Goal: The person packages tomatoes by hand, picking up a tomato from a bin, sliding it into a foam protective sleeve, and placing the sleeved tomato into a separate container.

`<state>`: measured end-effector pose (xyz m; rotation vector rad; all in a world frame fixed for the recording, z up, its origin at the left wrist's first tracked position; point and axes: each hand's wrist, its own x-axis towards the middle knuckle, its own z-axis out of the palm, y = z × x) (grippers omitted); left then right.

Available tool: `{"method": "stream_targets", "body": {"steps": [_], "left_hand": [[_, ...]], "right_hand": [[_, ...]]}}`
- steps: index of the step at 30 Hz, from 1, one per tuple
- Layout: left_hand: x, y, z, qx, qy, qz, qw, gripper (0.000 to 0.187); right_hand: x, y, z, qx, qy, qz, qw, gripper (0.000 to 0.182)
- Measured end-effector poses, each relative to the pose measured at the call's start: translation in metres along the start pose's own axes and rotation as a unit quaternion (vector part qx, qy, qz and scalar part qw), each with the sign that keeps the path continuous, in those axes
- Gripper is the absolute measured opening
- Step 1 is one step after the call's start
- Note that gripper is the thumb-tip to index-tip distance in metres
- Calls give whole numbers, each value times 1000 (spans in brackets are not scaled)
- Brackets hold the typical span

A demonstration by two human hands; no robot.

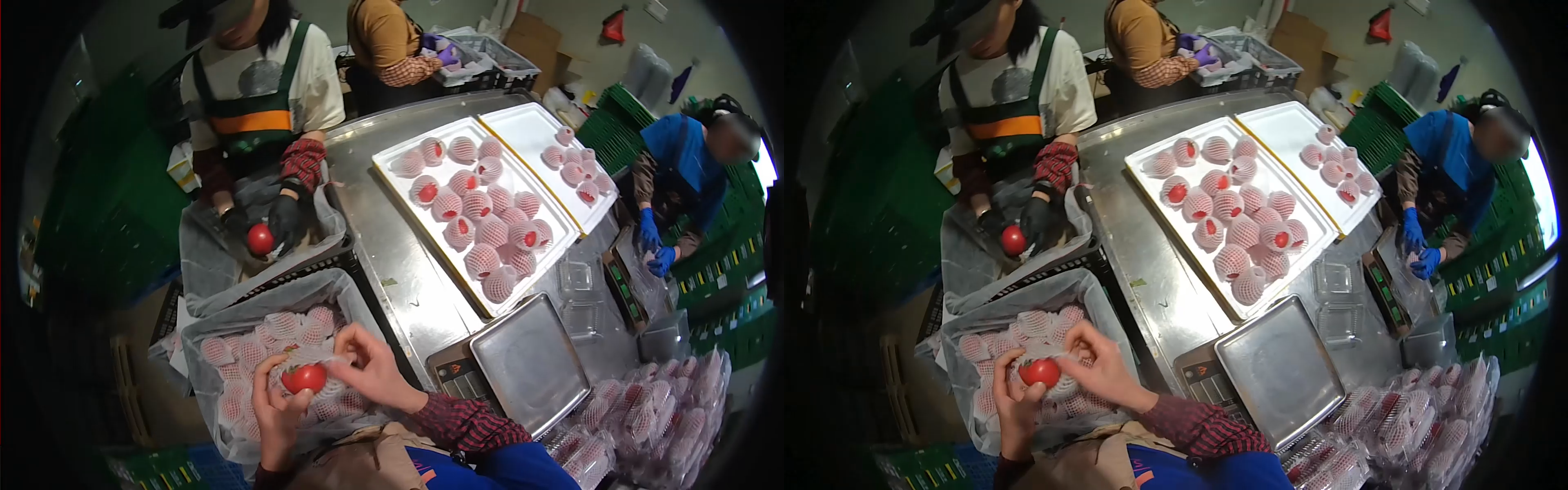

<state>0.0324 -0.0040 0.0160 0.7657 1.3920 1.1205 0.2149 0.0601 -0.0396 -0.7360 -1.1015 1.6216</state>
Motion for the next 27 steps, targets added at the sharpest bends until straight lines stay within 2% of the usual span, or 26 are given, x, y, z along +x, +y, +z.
{"method": "stream_targets", "body": {"steps": [1,2,3,4,5,6,7,8,10,11,12,13,14,15,16,17,18,19,20,22,23,24,25,26,27], "left_hand": [[3,0,6,83,29,43,995,68],[7,-9,6,81,25,43,995,68],[13,-24,4,83,32,124,988,67],[18,-32,3,83,39,204,975,66],[20,-32,6,82,37,204,975,66],[22,-32,10,155,50,281,946,64],[23,-32,15,226,63,355,905,62],[24,-32,20,225,64,354,906,62],[26,-29,31,342,-15,363,866,63],[24,-26,36,348,0,357,867,63],[24,-22,41,337,-30,337,879,65],[25,-17,38,327,-51,313,890,66],[30,-18,27,339,-37,339,877,71],[22,-16,12,354,-7,304,884,67],[16,-15,-3,365,20,270,891,62],[18,-17,-24,377,52,254,889,62],[30,-25,-53,384,101,256,881,54],[38,-33,-79,388,146,261,872,46],[37,-38,-100,389,164,255,870,46],[30,-51,-139,311,239,159,906,31],[26,-64,-157,311,253,155,903,31],[21,-78,-175,392,232,142,879,34],[18,-93,-190,471,207,128,848,37],[14,-117,-206,471,215,123,847,37],[9,-144,-219,503,205,167,823,37]], "right_hand": [[-2,-11,1,-71,-39,-57,995,21],[-1,-25,3,-141,-79,-112,980,20],[-5,-24,-4,-72,-156,-40,984,20],[-3,-19,-8,-73,-153,-41,985,20],[0,-11,-15,-8,-83,24,996,19],[2,-4,-22,58,-11,89,994,20],[5,0,-31,139,-16,127,982,26],[3,4,-29,138,-16,128,982,26],[-2,17,-17,140,17,159,977,34],[-5,20,-23,49,31,125,991,36],[0,3,-31,-38,60,112,991,41],[6,-8,-44,-17,111,163,980,45],[14,-19,-66,-46,174,163,970,50],[22,-27,-95,-76,234,163,955,56],[31,-33,-133,-276,292,41,915,58],[42,-34,-176,-453,330,-94,823,61],[49,-36,-219,-490,340,-202,777,58],[50,-49,-244,-557,358,-185,726,56],[48,-49,-280,-639,354,-191,656,54],[42,-36,-337,-755,295,-152,566,47],[37,-23,-369,-787,278,-46,549,50],[35,-16,-383,-797,279,-69,531,50],[33,-17,-390,-785,277,-58,551,49],[32,-21,-390,-774,276,-47,568,48],[31,-24,-385,-773,269,-48,572,48]]}}
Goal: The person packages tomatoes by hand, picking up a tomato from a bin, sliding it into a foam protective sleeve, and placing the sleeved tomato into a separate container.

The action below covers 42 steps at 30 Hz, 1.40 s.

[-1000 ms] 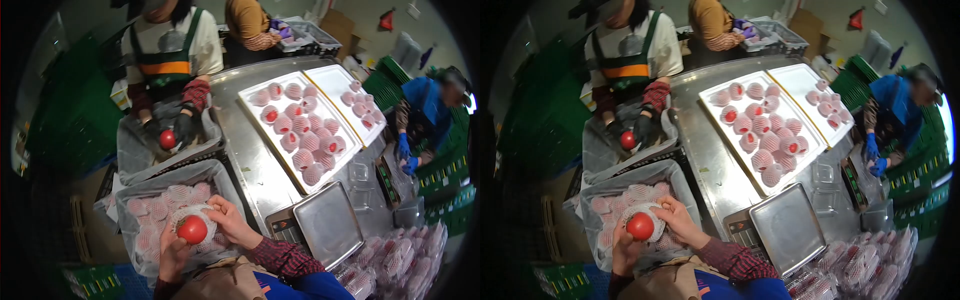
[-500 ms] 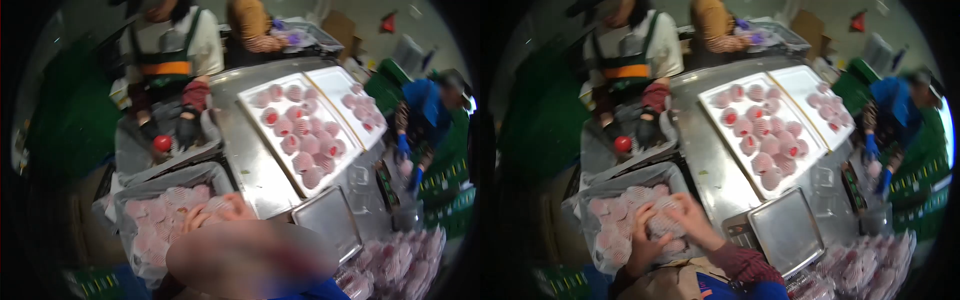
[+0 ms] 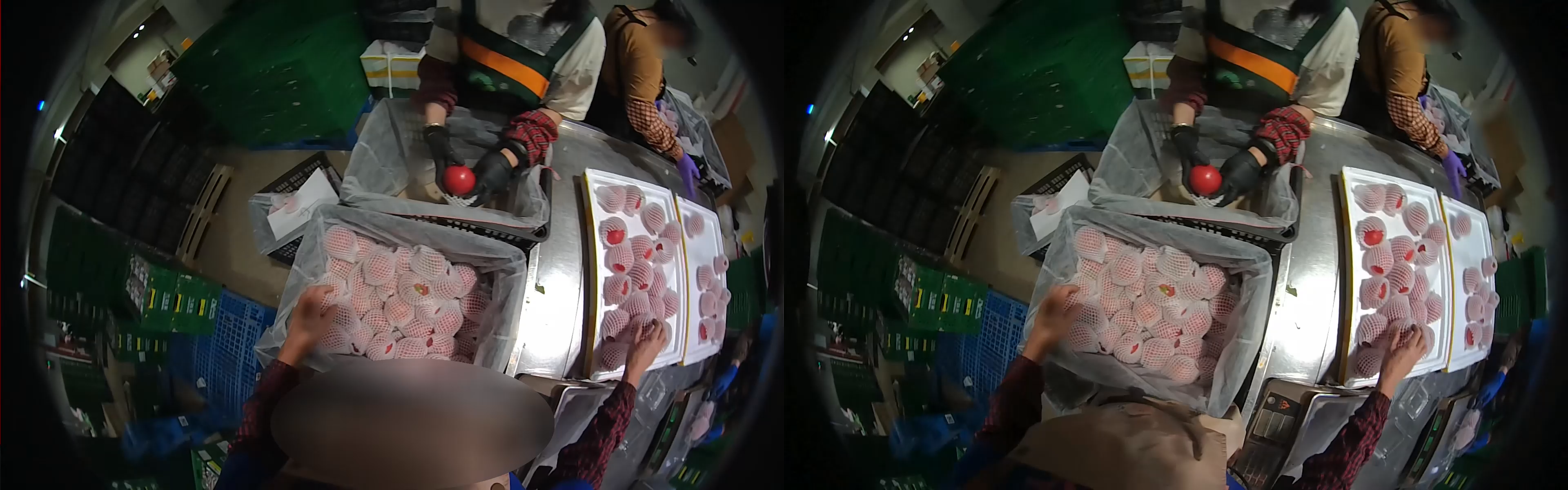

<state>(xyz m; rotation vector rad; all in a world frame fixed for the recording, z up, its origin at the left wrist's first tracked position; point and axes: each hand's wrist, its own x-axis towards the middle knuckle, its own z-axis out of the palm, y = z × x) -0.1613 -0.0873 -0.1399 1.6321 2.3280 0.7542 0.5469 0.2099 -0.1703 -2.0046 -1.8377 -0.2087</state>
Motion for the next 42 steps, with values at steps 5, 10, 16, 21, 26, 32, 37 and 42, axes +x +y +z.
{"method": "stream_targets", "body": {"steps": [5,10,16,21,26,32,37,42], "left_hand": [[-17,3,-4,118,-34,62,990,46],[-35,31,-16,196,-241,-15,950,63],[-23,25,-7,191,-268,-27,944,75],[-14,3,-9,-154,-263,-170,937,64],[4,90,-24,-512,-210,-227,802,41],[13,168,-14,-730,-266,-255,576,64],[11,201,-17,-605,-287,-111,734,66],[6,204,-4,-630,-164,-117,750,75]], "right_hand": [[-14,-36,-26,-9,54,-44,998,43],[-21,-91,-39,103,25,-52,993,35],[-39,-186,-52,291,-42,-86,952,26],[-76,-250,-59,421,-112,-82,897,26],[-125,-359,-94,538,-243,-241,770,46],[-131,-398,-113,552,-221,-313,740,42],[-136,-394,-109,586,-171,-225,760,15],[-143,-394,-107,737,-353,86,570,17]]}}
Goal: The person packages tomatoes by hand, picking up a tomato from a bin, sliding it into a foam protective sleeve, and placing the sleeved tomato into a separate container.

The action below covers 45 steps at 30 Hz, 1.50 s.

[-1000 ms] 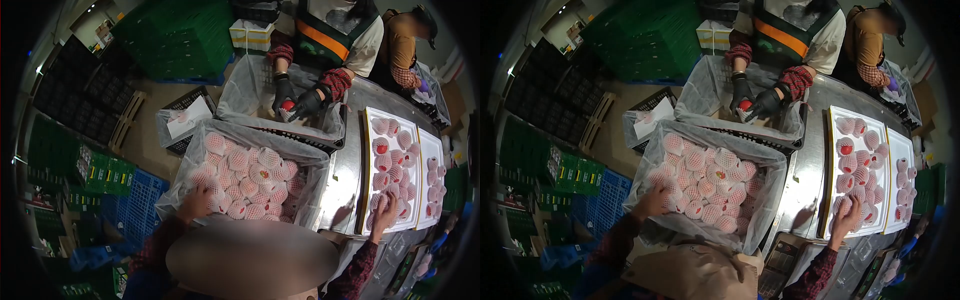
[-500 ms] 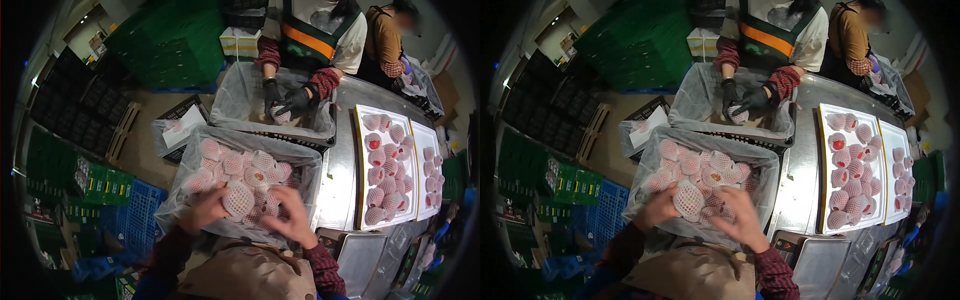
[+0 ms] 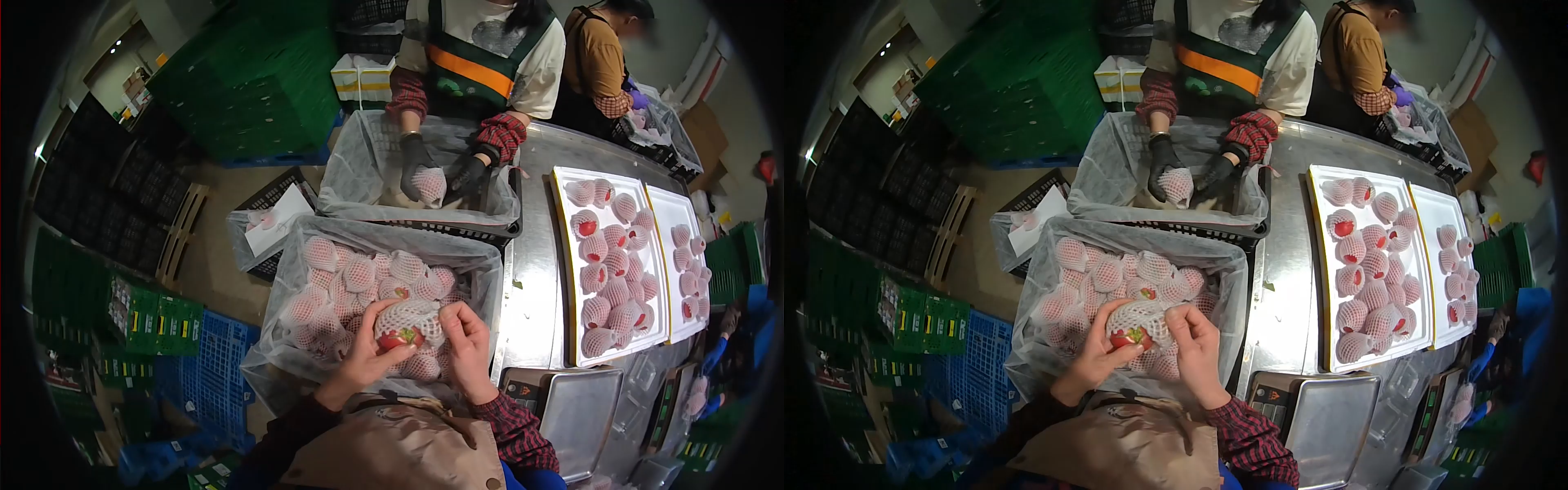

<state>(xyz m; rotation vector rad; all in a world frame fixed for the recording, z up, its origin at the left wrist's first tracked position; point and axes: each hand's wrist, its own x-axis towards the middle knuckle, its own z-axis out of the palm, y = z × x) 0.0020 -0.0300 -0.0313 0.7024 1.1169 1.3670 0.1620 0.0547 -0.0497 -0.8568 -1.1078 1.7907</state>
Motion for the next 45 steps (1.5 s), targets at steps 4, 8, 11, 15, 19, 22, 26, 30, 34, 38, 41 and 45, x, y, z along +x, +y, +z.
{"method": "stream_targets", "body": {"steps": [4,8,11,15,19,22,26,30,34,38,41,45], "left_hand": [[-6,-3,-9,-45,-14,-44,998,69],[-11,0,-10,-196,-97,-87,972,62],[-10,3,-10,-191,-97,-69,974,63],[-11,3,0,-132,-61,-37,989,70],[-9,2,0,-81,-88,-18,993,75],[-9,8,5,-40,-64,-23,997,77],[-2,-4,3,47,-2,37,998,74],[-6,12,5,10,1,-14,1000,72],[-12,6,-4,10,-5,6,1000,72],[-11,-23,-21,18,59,24,998,68],[-14,-21,-37,-66,106,11,992,56],[4,5,-117,-146,227,33,962,26]], "right_hand": [[10,0,-1,130,13,51,990,21],[23,27,-17,113,16,85,990,21],[16,34,-19,22,-1,77,997,21],[9,22,-14,0,41,32,999,23],[3,3,-11,-70,81,-13,994,19],[-1,-4,-5,-119,133,-101,979,14],[-12,-18,-1,-266,40,-320,908,5],[-9,-25,10,-309,-1,-310,899,2],[-7,-20,9,-318,-18,-266,910,5],[-7,-29,27,-356,-101,-270,889,4],[-6,-23,29,-338,-124,-210,909,7],[-5,-8,16,-326,-86,-140,931,7]]}}
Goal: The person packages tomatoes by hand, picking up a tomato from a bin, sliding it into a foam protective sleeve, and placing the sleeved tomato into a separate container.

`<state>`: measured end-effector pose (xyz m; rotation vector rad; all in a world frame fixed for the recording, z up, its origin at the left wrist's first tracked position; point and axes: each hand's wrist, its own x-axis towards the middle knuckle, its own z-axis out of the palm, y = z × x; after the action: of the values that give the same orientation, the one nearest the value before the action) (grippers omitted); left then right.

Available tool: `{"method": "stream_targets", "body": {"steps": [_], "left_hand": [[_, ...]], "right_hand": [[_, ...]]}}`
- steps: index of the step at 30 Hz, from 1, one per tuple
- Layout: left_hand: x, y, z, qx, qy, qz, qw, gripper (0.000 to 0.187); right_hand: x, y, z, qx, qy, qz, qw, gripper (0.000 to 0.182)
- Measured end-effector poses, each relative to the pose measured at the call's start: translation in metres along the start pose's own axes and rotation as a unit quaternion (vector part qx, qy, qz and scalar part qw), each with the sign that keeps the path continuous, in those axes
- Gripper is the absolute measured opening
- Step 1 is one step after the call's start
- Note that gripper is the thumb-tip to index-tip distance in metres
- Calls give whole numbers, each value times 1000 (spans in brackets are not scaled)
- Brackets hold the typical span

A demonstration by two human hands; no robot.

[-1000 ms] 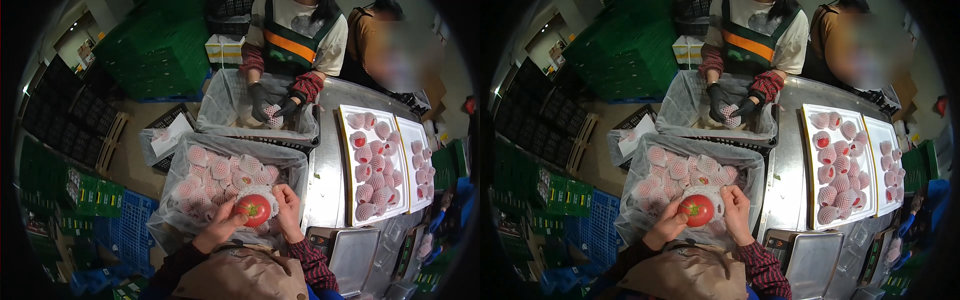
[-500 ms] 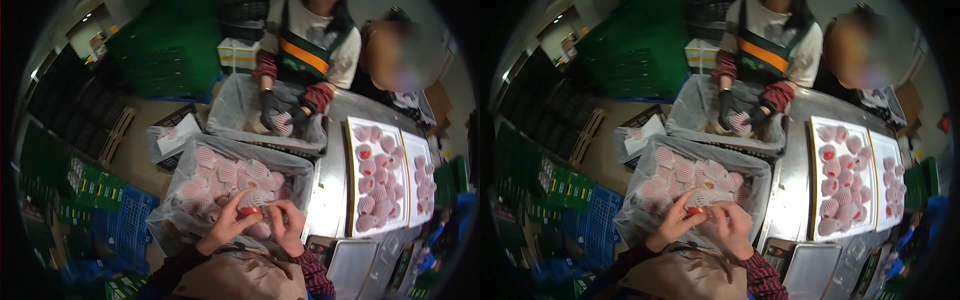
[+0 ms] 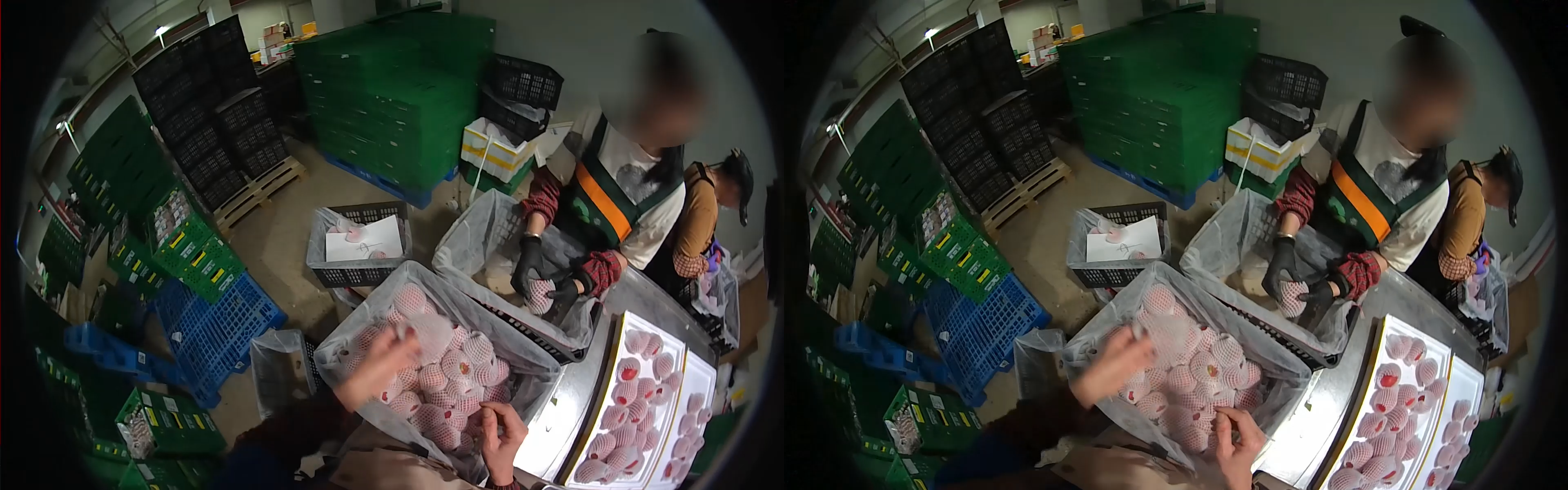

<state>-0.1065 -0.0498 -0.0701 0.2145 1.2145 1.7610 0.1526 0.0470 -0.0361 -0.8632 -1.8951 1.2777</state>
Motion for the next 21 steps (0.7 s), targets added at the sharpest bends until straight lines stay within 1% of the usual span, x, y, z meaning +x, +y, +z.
{"method": "stream_targets", "body": {"steps": [1,3,4,5,6,8,10,12,13,14,15,16,17,19,20,21], "left_hand": [[19,23,-13,-26,22,50,998,27],[54,71,-48,5,-19,145,989,32],[78,82,-70,69,85,133,985,49],[99,86,-91,125,178,129,967,64],[109,90,-103,160,197,147,956,68],[100,95,-93,144,177,165,960,62],[88,70,-92,182,36,235,954,38],[81,38,-101,322,-14,182,929,31],[74,22,-102,444,-15,133,886,27],[61,12,-97,444,-15,128,887,27],[43,8,-88,641,-6,181,746,31],[30,2,-83,798,2,224,559,34],[24,-5,-85,799,1,223,559,34],[19,-12,-93,859,20,316,402,43],[20,-11,-95,860,19,317,400,43],[22,-10,-96,869,-2,271,414,45]], "right_hand": [[-1,5,-1,-5,10,7,1000,9],[-1,11,-3,-22,21,12,999,11],[-1,9,-4,-26,20,17,999,11],[0,5,-5,-43,17,12,999,11],[2,1,-6,-61,14,9,998,12],[0,-3,-5,-66,24,21,997,12],[-5,5,-6,-40,27,59,997,13],[-12,16,-6,-43,23,82,995,13],[-15,19,-7,-36,19,88,995,14],[-17,23,-7,-28,15,93,995,14],[-20,28,-6,-12,12,98,995,14],[-22,30,-6,-12,12,101,995,14],[-22,31,-6,-16,1,96,995,15],[-21,32,-5,-23,-18,88,996,15],[-21,29,-4,-22,-15,88,996,15],[-20,25,-2,-3,-20,99,995,15]]}}
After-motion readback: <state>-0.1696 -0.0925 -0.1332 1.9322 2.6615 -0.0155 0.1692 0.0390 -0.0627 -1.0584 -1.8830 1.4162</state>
